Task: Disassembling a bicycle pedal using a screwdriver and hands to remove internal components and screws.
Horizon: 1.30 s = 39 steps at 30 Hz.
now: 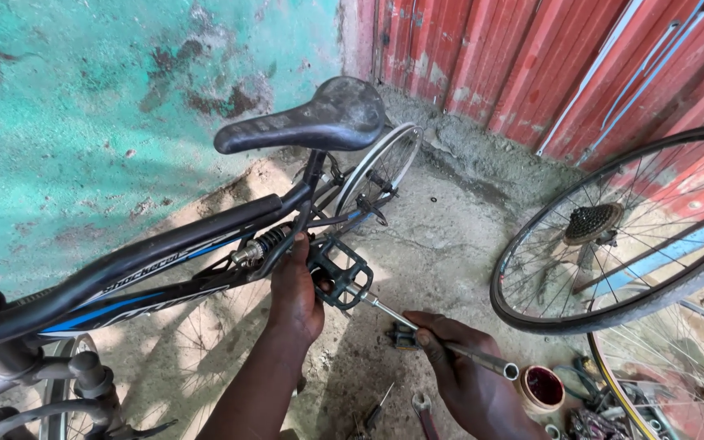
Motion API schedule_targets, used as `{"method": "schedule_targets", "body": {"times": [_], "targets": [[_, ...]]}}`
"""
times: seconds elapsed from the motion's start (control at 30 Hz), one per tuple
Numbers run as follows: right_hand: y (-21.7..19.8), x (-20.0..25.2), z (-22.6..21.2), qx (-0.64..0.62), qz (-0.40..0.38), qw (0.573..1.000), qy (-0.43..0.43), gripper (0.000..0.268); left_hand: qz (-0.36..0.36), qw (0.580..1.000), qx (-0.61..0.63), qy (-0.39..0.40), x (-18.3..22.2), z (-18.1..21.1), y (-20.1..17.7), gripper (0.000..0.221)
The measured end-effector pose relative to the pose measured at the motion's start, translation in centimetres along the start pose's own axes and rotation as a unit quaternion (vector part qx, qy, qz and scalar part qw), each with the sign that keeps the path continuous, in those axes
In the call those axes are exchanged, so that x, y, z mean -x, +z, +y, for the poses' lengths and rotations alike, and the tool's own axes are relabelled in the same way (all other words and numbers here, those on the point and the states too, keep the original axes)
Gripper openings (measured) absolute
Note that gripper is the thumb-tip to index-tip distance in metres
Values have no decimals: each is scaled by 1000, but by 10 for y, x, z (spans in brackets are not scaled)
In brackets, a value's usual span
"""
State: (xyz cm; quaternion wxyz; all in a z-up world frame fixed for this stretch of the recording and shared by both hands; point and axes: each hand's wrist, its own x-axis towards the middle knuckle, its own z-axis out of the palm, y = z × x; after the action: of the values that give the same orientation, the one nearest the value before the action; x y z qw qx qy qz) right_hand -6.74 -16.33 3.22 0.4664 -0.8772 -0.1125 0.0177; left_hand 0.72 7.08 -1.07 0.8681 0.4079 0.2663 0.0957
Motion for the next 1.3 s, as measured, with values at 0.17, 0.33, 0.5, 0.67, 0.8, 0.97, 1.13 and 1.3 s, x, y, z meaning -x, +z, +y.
{"method": "schedule_targets", "body": {"times": [0.17,0.33,0.5,0.67,0.8,0.97,1.13,1.3], "targets": [[-3,-1,-6,12,3,1000,-20,29,-28,999,8,17,-14,-15,-9,25],[2,-1,11,43,24,998,-36,29,18,999,-13,45,-16,-7,-11,31],[2,2,27,-100,-3,990,104,34,34,999,-3,14,-6,3,-8,29],[4,-5,50,-334,-2,927,172,38,42,996,74,-25,-18,-4,-15,24],[5,-6,50,-377,9,885,271,38,50,998,31,-9,-13,-2,-10,22],[52,-14,122,-257,-3,927,272,30,59,998,-31,0,4,3,9,25],[152,-21,240,185,-81,958,203,43,35,999,-10,29,0,-1,16,22],[221,18,300,185,-146,950,206,25,54,998,-25,-6,0,2,18,22]]}}
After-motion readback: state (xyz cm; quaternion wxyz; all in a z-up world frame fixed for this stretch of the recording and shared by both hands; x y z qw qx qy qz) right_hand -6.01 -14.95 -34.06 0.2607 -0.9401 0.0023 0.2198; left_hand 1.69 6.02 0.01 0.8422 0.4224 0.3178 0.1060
